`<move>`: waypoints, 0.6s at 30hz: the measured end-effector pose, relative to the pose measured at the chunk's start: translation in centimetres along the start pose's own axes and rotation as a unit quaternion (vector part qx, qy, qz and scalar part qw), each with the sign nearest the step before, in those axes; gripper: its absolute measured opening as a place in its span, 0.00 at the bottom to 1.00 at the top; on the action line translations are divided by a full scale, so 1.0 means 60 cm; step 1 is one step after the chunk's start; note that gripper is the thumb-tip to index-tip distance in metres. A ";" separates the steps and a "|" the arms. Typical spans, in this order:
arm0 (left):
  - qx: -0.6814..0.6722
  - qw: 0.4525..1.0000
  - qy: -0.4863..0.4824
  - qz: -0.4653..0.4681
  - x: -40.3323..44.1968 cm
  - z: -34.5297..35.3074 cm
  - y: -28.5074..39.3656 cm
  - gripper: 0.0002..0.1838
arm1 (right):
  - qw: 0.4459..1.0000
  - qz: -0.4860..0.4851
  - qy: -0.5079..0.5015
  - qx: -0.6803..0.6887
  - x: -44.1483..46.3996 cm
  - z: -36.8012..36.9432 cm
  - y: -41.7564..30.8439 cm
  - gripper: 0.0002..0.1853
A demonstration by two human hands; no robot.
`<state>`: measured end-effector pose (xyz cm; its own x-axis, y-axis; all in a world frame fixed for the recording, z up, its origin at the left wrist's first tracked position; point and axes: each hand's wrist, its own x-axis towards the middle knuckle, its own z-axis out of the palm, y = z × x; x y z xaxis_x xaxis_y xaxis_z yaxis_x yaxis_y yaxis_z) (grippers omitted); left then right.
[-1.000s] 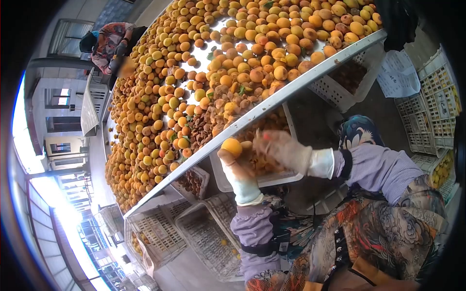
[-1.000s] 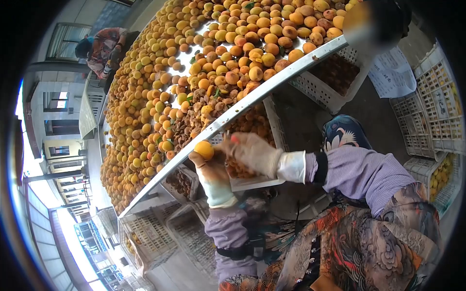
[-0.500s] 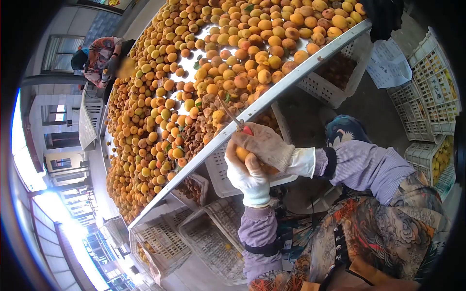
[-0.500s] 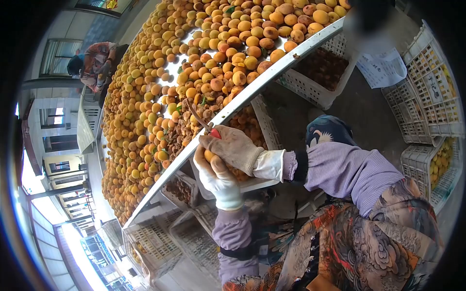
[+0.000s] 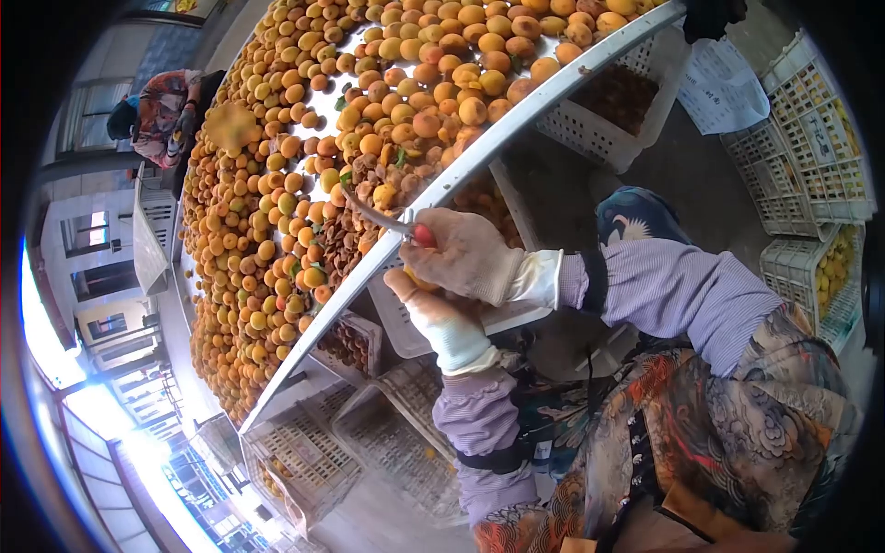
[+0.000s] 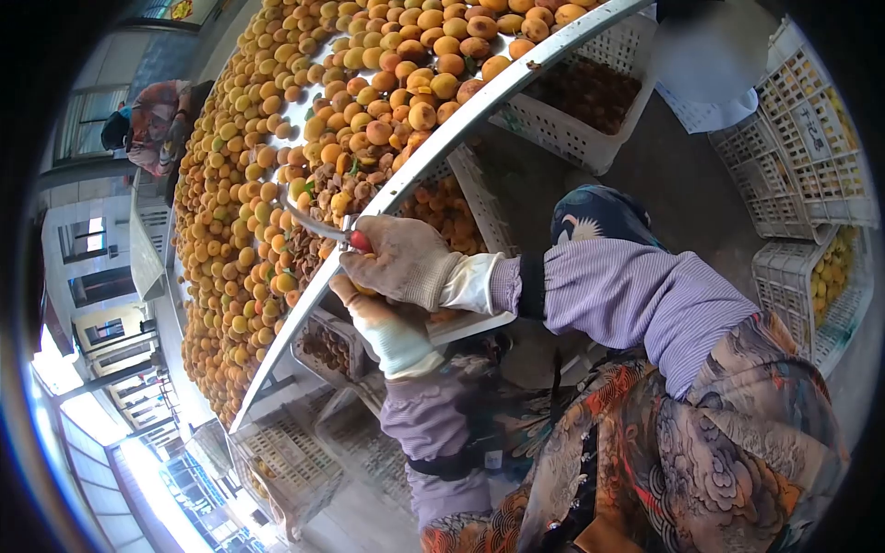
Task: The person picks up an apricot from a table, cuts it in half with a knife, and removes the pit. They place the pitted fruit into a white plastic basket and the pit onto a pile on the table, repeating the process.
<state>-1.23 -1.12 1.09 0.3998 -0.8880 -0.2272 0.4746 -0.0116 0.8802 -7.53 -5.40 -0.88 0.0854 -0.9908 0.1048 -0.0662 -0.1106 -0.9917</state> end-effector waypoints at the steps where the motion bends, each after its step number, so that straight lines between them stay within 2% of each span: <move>1: -0.051 0.993 -0.031 -0.097 0.007 -0.028 0.011 0.19 | 0.954 0.192 -0.086 0.214 -0.004 -0.004 -0.013 0.12; 2: -0.101 0.974 -0.062 -0.193 0.019 -0.053 0.016 0.20 | 0.954 0.190 -0.090 0.214 0.000 -0.006 -0.011 0.12; 3: -0.172 0.931 -0.251 -0.200 0.033 -0.063 0.016 0.23 | 0.934 0.225 -0.085 0.265 0.009 -0.011 -0.007 0.13; 4: -0.172 0.932 -0.252 -0.196 0.033 -0.069 0.012 0.23 | 0.910 0.258 -0.079 0.315 0.013 -0.015 -0.004 0.14; 6: -0.102 0.972 -0.010 -0.211 0.019 -0.047 0.022 0.27 | 0.909 0.251 -0.097 0.318 0.012 -0.028 -0.015 0.13; 7: -0.158 0.956 -0.156 -0.194 0.047 -0.106 0.001 0.32 | 0.929 0.193 -0.093 0.301 0.017 -0.017 0.009 0.12; 8: -0.161 0.956 -0.155 -0.188 0.047 -0.102 0.005 0.32 | 0.945 0.134 -0.088 0.284 0.022 -0.015 0.012 0.11; 11: -0.024 0.996 0.013 -0.082 0.034 -0.085 0.030 0.36 | 0.965 0.137 -0.136 0.179 0.014 -0.015 0.028 0.10; 13: -0.006 0.998 0.011 -0.054 0.032 -0.093 0.041 0.36 | 0.978 0.104 -0.163 0.074 0.005 -0.020 0.012 0.10; 15: 0.007 0.999 0.006 -0.032 0.031 -0.091 0.044 0.36 | 0.983 0.100 -0.124 0.095 0.009 -0.014 0.012 0.10; 17: -0.044 0.996 0.006 -0.081 0.029 -0.085 0.043 0.35 | 0.985 0.098 -0.052 0.133 0.015 -0.016 -0.004 0.10; 18: -0.071 0.992 0.004 -0.107 0.028 -0.083 0.039 0.34 | 0.985 0.099 -0.054 0.129 0.019 -0.025 -0.013 0.10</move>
<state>4.42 -0.34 0.70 0.2847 -0.8686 -0.4057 0.6548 -0.1329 0.7440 -8.89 -6.57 0.16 0.2021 -0.9754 -0.0880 0.1613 0.1217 -0.9794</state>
